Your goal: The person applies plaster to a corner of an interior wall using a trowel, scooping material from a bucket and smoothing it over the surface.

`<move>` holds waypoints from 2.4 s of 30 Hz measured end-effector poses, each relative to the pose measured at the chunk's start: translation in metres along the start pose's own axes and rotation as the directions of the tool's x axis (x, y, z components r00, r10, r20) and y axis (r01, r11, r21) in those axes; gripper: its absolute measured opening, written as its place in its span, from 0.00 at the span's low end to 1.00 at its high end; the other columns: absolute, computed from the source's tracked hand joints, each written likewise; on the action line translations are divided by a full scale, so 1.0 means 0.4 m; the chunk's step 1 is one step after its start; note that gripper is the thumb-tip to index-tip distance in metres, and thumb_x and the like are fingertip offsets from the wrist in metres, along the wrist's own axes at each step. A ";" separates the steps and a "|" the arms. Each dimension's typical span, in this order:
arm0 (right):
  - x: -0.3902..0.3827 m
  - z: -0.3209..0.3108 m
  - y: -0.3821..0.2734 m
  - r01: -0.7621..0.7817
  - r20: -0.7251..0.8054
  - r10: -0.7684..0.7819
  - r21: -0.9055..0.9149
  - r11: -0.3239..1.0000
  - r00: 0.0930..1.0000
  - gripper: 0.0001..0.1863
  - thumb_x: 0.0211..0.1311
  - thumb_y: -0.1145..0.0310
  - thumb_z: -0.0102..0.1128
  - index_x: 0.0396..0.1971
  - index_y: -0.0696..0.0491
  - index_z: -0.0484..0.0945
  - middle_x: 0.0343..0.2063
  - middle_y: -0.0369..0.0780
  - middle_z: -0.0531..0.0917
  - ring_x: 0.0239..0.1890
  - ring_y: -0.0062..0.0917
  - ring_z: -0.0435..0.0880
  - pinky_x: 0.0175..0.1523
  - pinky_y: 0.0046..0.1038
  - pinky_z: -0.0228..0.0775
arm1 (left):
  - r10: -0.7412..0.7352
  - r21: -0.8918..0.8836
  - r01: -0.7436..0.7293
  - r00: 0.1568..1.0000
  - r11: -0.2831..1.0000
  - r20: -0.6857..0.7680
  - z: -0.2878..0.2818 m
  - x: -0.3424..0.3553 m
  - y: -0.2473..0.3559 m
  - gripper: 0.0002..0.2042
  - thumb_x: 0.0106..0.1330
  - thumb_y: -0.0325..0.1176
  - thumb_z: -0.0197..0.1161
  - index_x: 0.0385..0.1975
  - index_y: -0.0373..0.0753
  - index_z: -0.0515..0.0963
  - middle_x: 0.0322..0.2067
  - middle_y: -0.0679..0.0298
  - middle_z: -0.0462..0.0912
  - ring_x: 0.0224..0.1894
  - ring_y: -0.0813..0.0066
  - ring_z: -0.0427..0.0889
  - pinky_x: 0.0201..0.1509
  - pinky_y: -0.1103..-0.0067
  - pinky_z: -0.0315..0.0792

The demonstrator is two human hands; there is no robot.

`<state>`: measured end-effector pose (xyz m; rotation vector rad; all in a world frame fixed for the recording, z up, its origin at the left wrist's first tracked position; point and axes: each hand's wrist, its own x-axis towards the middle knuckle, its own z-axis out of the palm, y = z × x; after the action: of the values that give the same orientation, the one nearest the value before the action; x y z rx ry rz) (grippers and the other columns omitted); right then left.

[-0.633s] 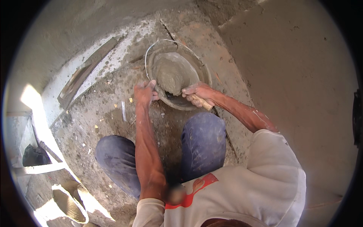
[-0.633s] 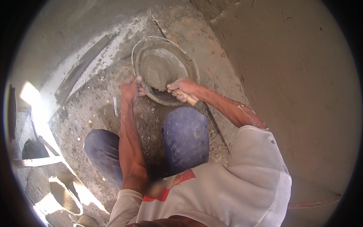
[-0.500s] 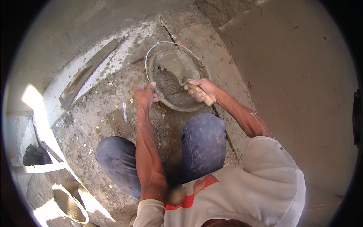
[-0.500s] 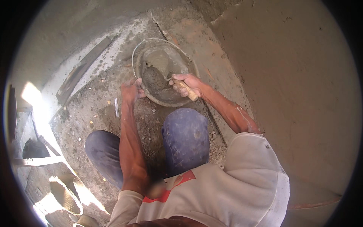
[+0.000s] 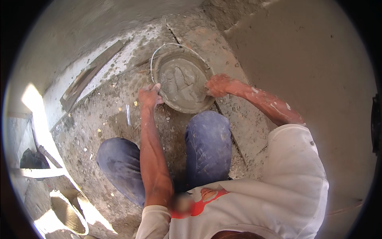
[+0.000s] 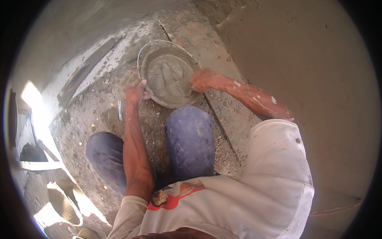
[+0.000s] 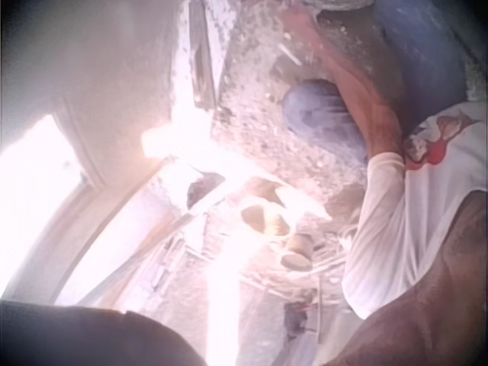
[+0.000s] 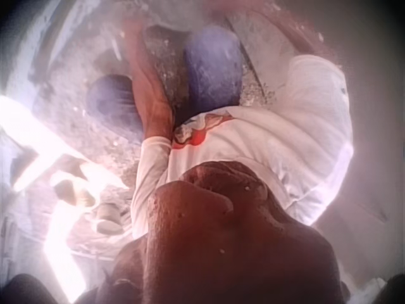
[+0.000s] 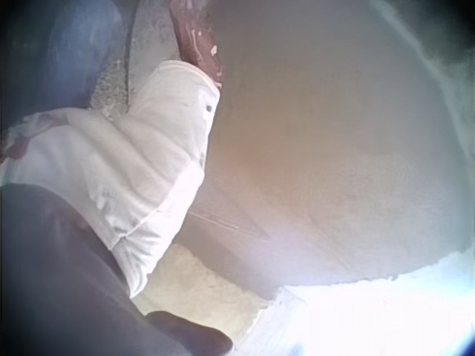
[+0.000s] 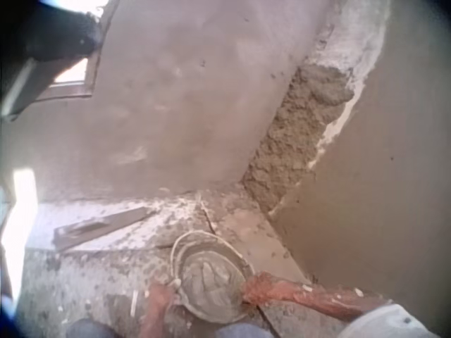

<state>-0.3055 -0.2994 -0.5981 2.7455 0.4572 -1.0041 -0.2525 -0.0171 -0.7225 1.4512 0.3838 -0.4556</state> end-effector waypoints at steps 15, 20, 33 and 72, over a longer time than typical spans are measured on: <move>0.039 0.153 -0.084 -0.062 -0.087 0.137 0.575 0.816 0.987 0.18 0.63 0.62 0.61 0.42 0.63 0.84 0.40 0.58 0.87 0.48 0.55 0.86 0.53 0.47 0.79 | 0.054 0.132 -0.073 0.989 0.989 0.140 0.091 -0.042 0.057 0.15 0.73 0.33 0.68 0.47 0.24 0.85 0.22 0.59 0.83 0.19 0.73 0.82 0.26 0.76 0.83; -0.043 0.165 -0.059 0.034 -0.220 0.196 0.743 0.669 0.956 0.22 0.67 0.56 0.64 0.46 0.62 0.83 0.42 0.57 0.87 0.47 0.53 0.87 0.53 0.46 0.77 | -0.036 0.039 0.031 0.991 0.999 0.126 0.064 -0.057 0.079 0.18 0.75 0.31 0.64 0.59 0.25 0.78 0.35 0.57 0.85 0.31 0.75 0.83 0.35 0.76 0.84; -0.381 -0.260 -0.011 0.206 -0.421 0.146 0.681 0.703 0.895 0.20 0.66 0.56 0.62 0.46 0.58 0.81 0.39 0.55 0.85 0.42 0.54 0.86 0.48 0.50 0.78 | -0.010 0.550 0.057 0.996 0.833 -0.088 -0.184 -0.528 0.468 0.31 0.68 0.28 0.67 0.69 0.23 0.67 0.57 0.41 0.81 0.58 0.50 0.83 0.62 0.63 0.75; -0.401 -0.087 0.234 -0.439 0.292 0.347 0.749 0.496 0.891 0.15 0.66 0.63 0.64 0.48 0.56 0.80 0.36 0.46 0.86 0.36 0.38 0.88 0.39 0.39 0.81 | -0.341 0.820 0.478 0.863 0.314 -0.373 0.255 -1.039 0.566 0.42 0.68 0.58 0.67 0.72 0.33 0.65 0.70 0.44 0.68 0.71 0.39 0.67 0.73 0.53 0.64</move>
<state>-0.3686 -0.4131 -0.4613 3.2240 -0.8786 -1.4582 -0.4937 -0.0777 -0.3071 2.4842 0.6928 -1.1231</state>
